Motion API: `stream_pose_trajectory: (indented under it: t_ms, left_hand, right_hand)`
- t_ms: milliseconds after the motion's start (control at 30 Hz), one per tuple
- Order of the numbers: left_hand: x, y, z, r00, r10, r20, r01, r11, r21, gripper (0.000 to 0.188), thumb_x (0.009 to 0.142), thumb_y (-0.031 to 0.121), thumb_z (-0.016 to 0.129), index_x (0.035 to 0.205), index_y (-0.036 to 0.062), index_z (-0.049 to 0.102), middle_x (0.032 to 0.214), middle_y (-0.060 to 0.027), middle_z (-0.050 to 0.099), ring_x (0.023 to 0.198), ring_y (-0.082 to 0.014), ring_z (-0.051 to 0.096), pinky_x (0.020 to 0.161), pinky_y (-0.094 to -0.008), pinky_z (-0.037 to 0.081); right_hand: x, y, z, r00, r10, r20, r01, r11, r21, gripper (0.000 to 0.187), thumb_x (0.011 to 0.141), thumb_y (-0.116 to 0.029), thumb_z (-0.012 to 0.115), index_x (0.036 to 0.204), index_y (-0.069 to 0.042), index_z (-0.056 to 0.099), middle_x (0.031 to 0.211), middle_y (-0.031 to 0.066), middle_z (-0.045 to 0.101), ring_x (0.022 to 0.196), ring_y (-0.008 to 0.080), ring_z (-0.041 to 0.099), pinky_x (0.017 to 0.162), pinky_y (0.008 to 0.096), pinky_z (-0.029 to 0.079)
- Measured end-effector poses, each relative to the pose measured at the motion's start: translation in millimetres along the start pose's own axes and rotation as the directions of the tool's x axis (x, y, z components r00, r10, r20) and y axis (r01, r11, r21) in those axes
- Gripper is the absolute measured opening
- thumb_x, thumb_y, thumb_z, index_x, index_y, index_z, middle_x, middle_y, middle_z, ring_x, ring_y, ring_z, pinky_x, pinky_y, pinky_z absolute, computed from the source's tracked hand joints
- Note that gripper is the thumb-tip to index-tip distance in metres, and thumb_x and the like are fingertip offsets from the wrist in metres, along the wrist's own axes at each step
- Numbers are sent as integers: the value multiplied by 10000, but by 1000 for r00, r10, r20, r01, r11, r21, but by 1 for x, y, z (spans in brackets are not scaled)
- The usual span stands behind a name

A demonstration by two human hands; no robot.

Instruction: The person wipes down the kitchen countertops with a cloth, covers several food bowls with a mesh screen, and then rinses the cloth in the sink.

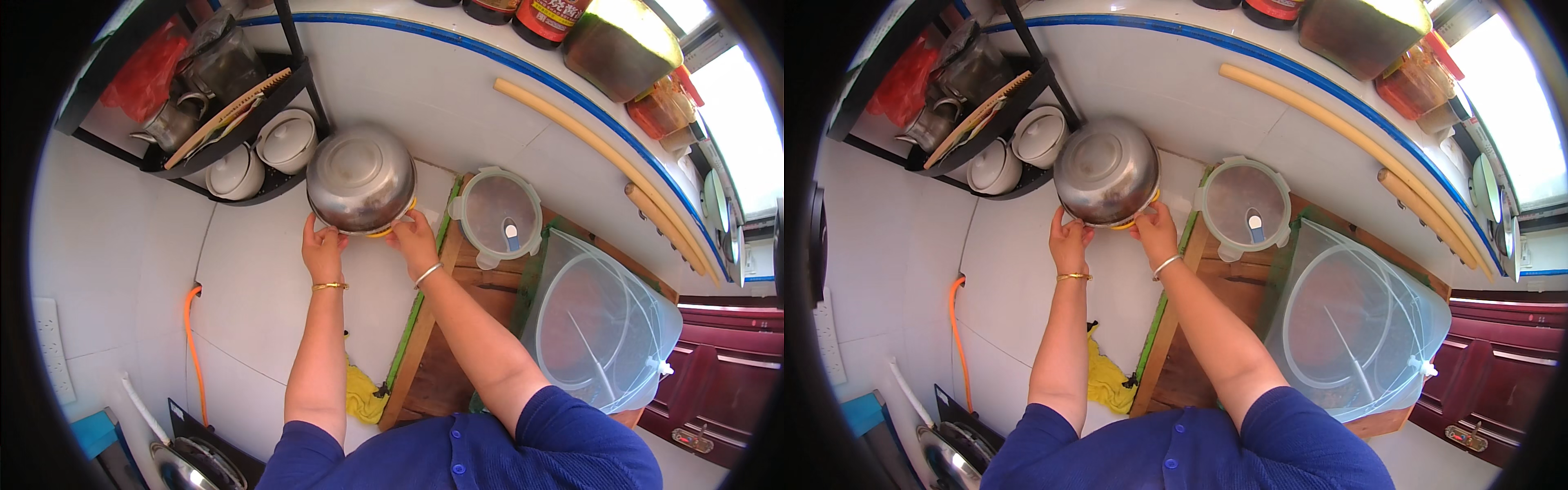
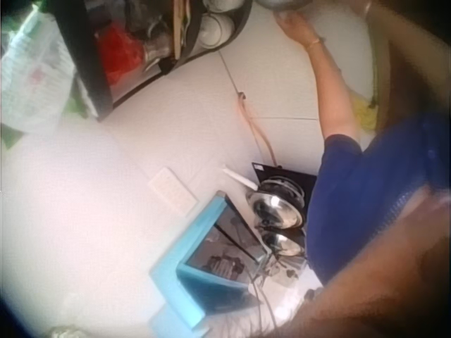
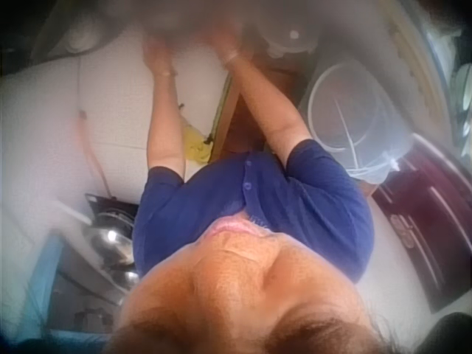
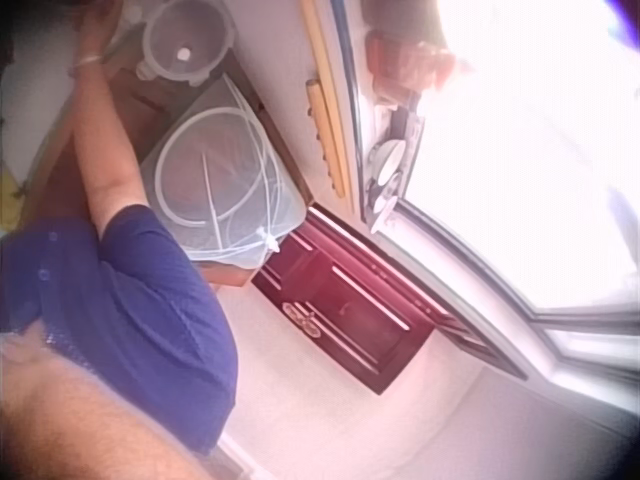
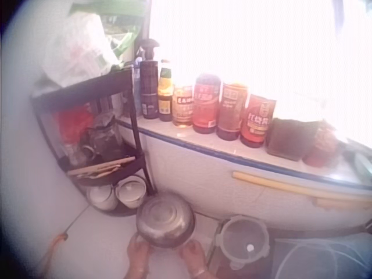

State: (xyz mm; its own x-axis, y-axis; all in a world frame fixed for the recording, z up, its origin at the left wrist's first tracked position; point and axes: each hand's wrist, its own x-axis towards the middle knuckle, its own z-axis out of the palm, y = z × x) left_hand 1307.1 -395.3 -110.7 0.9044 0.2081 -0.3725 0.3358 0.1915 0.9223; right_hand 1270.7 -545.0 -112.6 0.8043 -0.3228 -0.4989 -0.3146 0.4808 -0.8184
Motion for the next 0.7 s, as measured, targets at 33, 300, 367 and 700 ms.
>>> stream_pose_trajectory:
  t_ms: [33, 300, 367, 700]
  left_hand:
    - [-2, 0, 0, 1000, -14, -5, 14, 1000, -5, 522, 854, 20, 512, 1348, 49, 347, 872, -57, 608, 732, -115, 581, 666, -241, 503]
    - [-12, 7, 6, 1000, -22, 8, 22, 999, -24, 517, 836, 12, 532, 1327, 62, 381, 861, -30, 610, 742, -101, 584, 646, -227, 493]
    - [-12, 9, 7, 1000, -19, -1, 19, 1000, -9, 514, 829, 12, 538, 1319, 62, 389, 865, -29, 607, 751, -103, 585, 649, -231, 495]
    - [-7, 6, 11, 999, -38, -33, 38, 999, 24, 586, 812, 18, 558, 1347, 64, 324, 926, -51, 572, 797, -142, 581, 679, -282, 519]
  right_hand:
    - [-3, 1, -2, 1000, 10, 4, -10, 1000, 8, 466, 858, -69, 541, 1292, -4, 382, 826, 56, 551, 723, 123, 565, 666, 228, 500]
    - [-9, 4, -7, 999, 29, -22, -26, 993, 116, 502, 844, -28, 535, 1317, -43, 369, 842, 51, 556, 734, 122, 572, 673, 236, 505]
    - [-7, 3, -5, 999, 28, -45, -23, 994, 109, 516, 838, -20, 539, 1323, -49, 366, 845, 51, 560, 733, 122, 573, 671, 242, 508]
    - [13, -5, -4, 995, -39, -94, 51, 990, 129, 491, 820, 5, 517, 1296, -18, 400, 847, 54, 562, 675, 112, 532, 597, 236, 457]
